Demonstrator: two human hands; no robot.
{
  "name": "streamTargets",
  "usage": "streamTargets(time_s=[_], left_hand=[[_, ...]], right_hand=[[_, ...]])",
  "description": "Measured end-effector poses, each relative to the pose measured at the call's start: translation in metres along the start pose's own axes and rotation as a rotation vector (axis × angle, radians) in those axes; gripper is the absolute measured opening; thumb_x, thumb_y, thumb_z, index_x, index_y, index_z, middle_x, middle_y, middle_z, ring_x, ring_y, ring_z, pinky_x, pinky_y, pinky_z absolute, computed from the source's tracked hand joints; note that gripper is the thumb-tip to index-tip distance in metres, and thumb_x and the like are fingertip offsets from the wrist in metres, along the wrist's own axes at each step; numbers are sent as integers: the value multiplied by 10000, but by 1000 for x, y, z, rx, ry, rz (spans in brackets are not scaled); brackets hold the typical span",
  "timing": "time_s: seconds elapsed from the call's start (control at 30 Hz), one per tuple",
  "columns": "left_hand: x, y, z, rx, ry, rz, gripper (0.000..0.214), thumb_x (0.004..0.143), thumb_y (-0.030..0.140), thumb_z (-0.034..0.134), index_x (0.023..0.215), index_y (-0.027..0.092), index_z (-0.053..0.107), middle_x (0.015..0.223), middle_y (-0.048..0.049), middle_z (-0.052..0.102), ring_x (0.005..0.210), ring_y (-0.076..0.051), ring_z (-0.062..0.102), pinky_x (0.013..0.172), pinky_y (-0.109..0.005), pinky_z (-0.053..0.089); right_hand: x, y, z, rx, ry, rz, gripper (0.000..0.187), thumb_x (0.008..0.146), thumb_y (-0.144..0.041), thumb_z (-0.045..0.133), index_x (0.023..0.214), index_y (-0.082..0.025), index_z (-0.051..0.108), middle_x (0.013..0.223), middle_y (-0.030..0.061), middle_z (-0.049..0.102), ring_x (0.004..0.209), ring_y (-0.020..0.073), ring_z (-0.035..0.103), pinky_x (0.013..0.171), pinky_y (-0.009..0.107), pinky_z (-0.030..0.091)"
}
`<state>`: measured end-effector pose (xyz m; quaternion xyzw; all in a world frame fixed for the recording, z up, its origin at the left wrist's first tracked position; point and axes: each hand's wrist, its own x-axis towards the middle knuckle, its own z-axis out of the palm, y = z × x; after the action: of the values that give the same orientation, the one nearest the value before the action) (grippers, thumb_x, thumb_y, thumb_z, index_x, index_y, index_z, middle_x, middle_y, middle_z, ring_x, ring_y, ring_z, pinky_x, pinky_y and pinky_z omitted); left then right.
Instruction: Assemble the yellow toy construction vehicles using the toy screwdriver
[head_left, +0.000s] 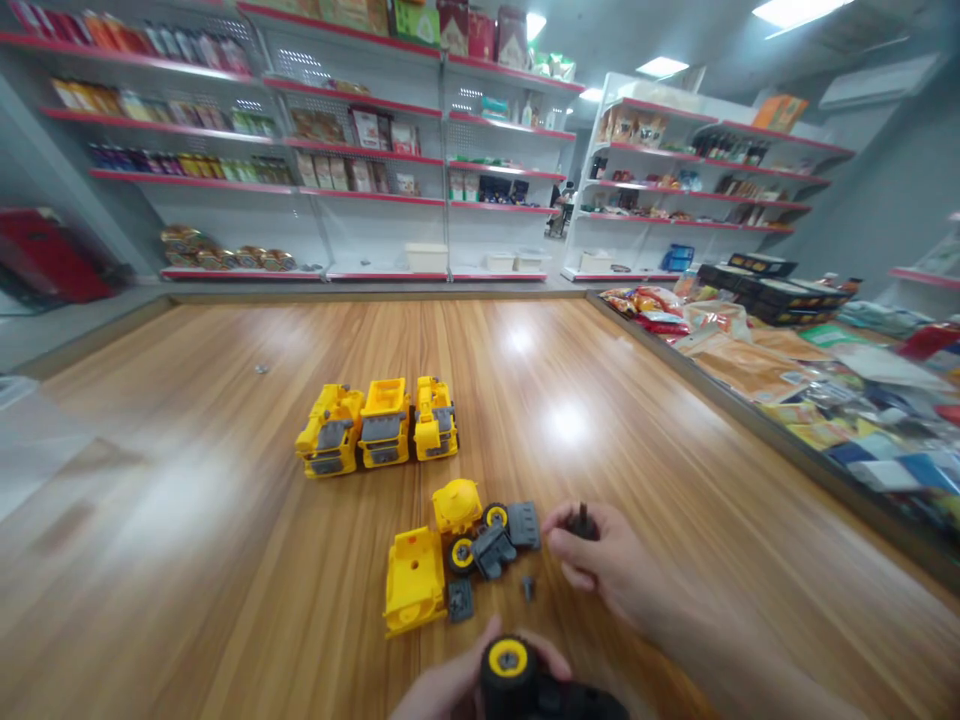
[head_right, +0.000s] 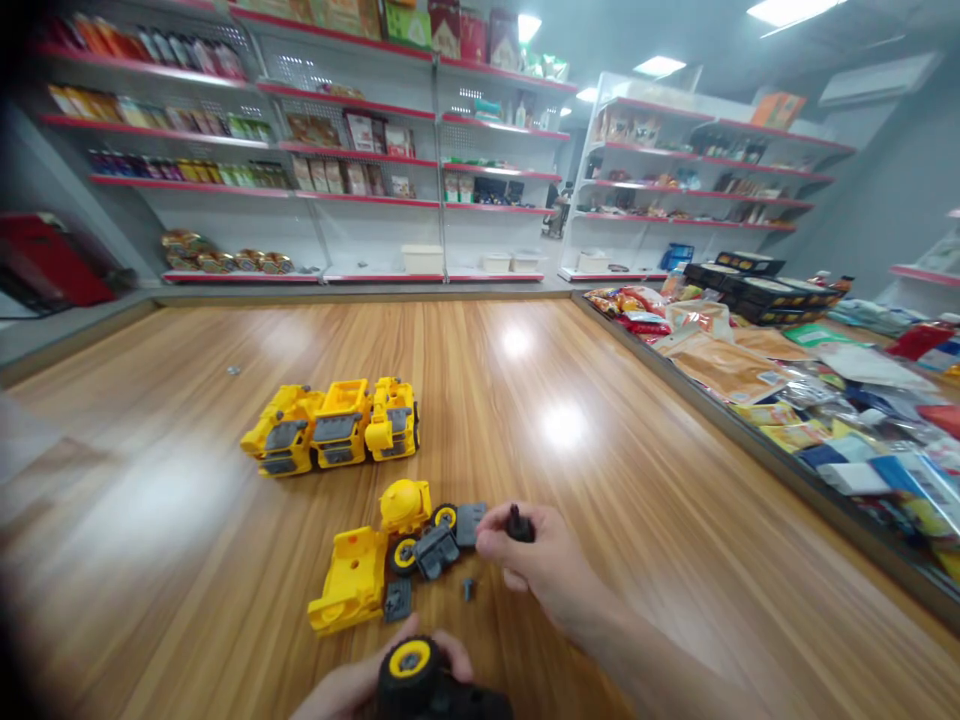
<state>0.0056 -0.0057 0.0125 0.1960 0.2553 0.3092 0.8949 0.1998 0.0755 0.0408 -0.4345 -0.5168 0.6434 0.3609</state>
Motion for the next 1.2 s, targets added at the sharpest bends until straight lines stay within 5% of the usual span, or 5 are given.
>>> streamTargets(time_s=[0.13,0.37,0.53,0.9,1.2], left_hand=[[2,-6,-4,-144,-65,-26,304,902,500,531,935,225,654,876,-77,706,759,-190,674,697,-270,452],[-4,-15,-4,-176,-304,80,255,795,329,541,1015,200,548,762,-108,702,627,-229,689,580,-275,452],[-14,-12,3,-266,-206,26,557,591,134,575,1138,35,617,713,-103,636,584,-191,602,543,-278,390],[-27,-5,-15,-401,-173,107,430,708,281,615,1093,97,664,658,-3,458,576,-141,482,514,-261,306],[-34,10,-4,-497,129,179,352,754,194,534,1081,93,615,659,-20,496,578,-144,481,531,-268,334]], right_hand=[[-1,2,0,-519,32,-253,326,907,-397,600,727,-154,723,642,26,633,630,166,570,603,279,417],[10,16,12,-602,203,-337,319,982,-342,452,1032,-171,718,988,103,745,917,234,682,838,342,509],[24,30,17,-722,241,-355,229,901,-288,572,1023,-206,747,1009,72,765,936,228,703,862,340,516],[33,0,23,-1023,175,-345,227,867,-183,587,1027,-253,732,946,17,749,882,175,696,782,255,494],[37,-4,35,-1259,103,-278,203,890,-358,646,1071,-302,718,918,29,700,865,198,674,706,267,451]])
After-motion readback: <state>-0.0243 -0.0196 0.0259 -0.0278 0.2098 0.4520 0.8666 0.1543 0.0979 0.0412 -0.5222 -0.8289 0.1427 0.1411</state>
